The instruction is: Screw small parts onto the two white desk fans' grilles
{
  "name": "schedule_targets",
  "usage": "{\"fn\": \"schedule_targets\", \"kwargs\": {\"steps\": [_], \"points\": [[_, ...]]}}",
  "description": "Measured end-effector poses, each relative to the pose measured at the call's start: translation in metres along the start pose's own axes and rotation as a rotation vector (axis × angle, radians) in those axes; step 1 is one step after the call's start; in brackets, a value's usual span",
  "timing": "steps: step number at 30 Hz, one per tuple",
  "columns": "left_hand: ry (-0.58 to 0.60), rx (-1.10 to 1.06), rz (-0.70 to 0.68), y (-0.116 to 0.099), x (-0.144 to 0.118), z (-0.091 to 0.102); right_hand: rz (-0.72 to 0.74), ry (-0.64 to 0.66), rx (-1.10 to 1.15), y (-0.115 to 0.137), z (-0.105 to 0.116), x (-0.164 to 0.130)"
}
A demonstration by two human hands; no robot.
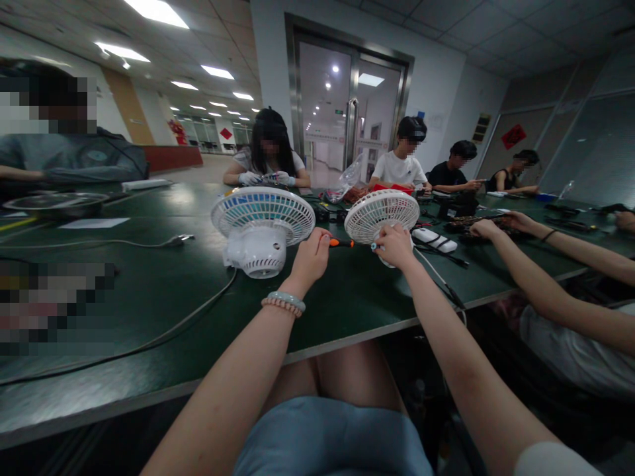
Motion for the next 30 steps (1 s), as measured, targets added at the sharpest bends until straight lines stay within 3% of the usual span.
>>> {"fn": "schedule_targets", "kwargs": {"steps": [30], "points": [[-0.001, 0.001, -0.025, 0.0029, 0.0004, -0.0015, -0.006, 0.009, 0.004, 0.0003, 0.0001, 0.0004]]}}
Point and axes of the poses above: each hand's wrist, its own x-axis towards the middle knuckle, its own z-axis out of the back of the hand, y = z × x, the point moved 5 cm from there along x, towards the middle knuckle, and after that the axes turned 6 degrees about -y, right-handed, at the moved point
